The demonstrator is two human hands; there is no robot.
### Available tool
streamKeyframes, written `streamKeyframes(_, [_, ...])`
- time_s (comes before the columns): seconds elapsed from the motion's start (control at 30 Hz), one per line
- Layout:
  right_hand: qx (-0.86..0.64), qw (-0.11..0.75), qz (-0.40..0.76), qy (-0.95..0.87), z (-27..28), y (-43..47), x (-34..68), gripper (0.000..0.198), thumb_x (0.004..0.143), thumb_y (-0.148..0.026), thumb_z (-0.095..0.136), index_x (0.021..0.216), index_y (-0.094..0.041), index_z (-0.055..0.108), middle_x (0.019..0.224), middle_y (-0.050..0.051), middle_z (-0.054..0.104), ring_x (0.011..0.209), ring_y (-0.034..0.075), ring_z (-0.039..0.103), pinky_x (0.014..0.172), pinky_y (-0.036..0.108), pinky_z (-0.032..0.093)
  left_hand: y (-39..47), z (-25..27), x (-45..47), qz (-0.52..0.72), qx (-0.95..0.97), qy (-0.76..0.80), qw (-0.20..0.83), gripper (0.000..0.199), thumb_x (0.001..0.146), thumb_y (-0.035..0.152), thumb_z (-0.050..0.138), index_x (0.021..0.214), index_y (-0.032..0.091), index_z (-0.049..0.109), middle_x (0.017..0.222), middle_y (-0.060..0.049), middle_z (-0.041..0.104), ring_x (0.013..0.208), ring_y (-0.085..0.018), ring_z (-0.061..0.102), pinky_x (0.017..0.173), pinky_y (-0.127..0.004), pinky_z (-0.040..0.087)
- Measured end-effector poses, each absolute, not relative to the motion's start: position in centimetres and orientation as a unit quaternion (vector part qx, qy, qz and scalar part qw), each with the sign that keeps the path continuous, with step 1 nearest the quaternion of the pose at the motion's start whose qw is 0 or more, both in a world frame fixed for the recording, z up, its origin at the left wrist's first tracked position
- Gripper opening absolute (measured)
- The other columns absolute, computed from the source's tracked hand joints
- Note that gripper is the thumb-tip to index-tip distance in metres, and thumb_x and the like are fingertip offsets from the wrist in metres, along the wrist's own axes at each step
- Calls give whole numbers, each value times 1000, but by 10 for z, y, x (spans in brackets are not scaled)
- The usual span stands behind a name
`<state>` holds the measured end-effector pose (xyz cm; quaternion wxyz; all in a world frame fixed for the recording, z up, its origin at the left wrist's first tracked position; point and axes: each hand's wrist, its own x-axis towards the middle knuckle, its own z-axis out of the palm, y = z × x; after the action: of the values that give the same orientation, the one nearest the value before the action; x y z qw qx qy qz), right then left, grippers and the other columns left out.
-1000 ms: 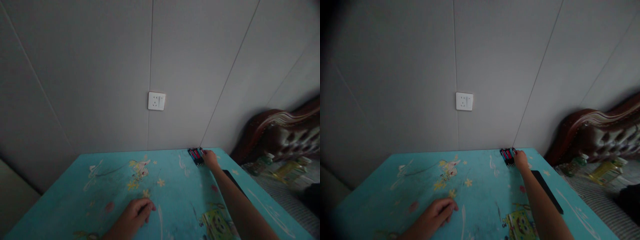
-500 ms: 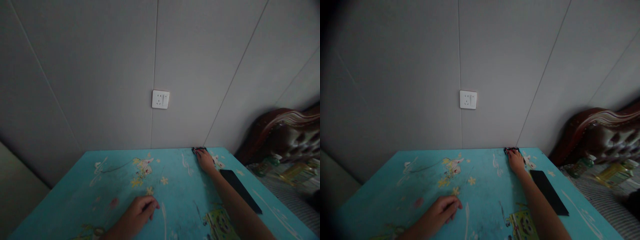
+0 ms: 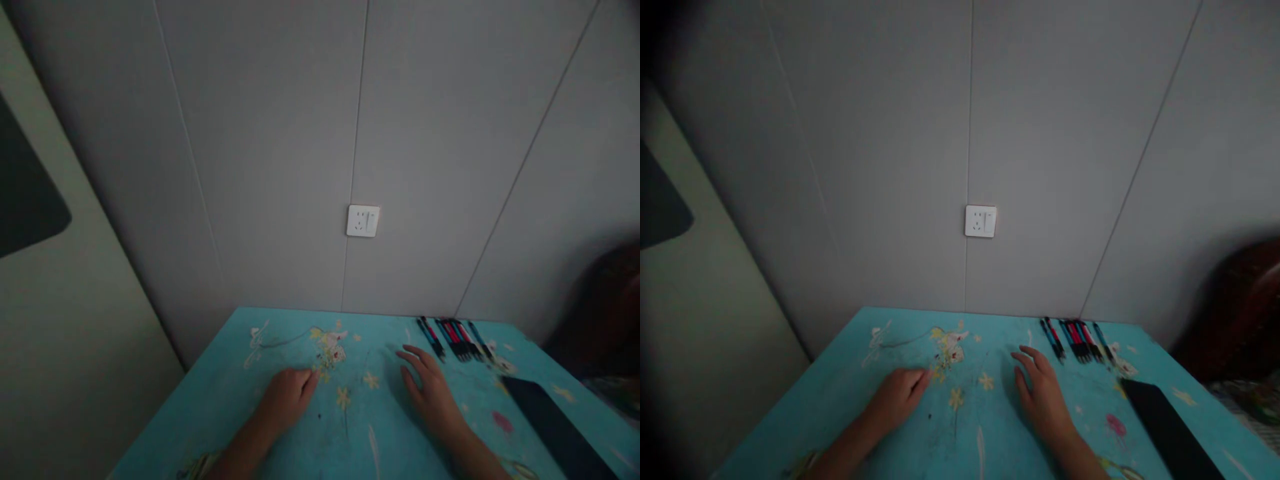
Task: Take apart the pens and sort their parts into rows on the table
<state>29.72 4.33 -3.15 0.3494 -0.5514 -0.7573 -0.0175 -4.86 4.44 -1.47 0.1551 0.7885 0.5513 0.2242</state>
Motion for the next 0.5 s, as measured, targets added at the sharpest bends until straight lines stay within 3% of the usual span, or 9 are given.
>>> streamKeyframes(0.23, [-553, 298, 93, -772, -37, 45, 295, 37, 98, -40, 39, 108, -21, 70, 116, 11, 66, 108, 25, 61, 102, 43, 45, 52, -29, -53, 146, 839, 519, 78, 45, 98, 43, 34, 75, 20, 65, 70, -4, 65, 66, -17, 55, 66, -28, 32])
streamKeyframes(0.5, [-551, 273, 92, -783, -36, 43, 297, 38, 95, -44, 43, 112, -24, 71, 125, 9, 63, 115, 25, 58, 106, 42, 40, 48, -31, -51, 145, 837, 522, 72, 42, 99, 43, 35, 79, 21, 65, 74, -5, 66, 69, -17, 58, 66, -28, 31])
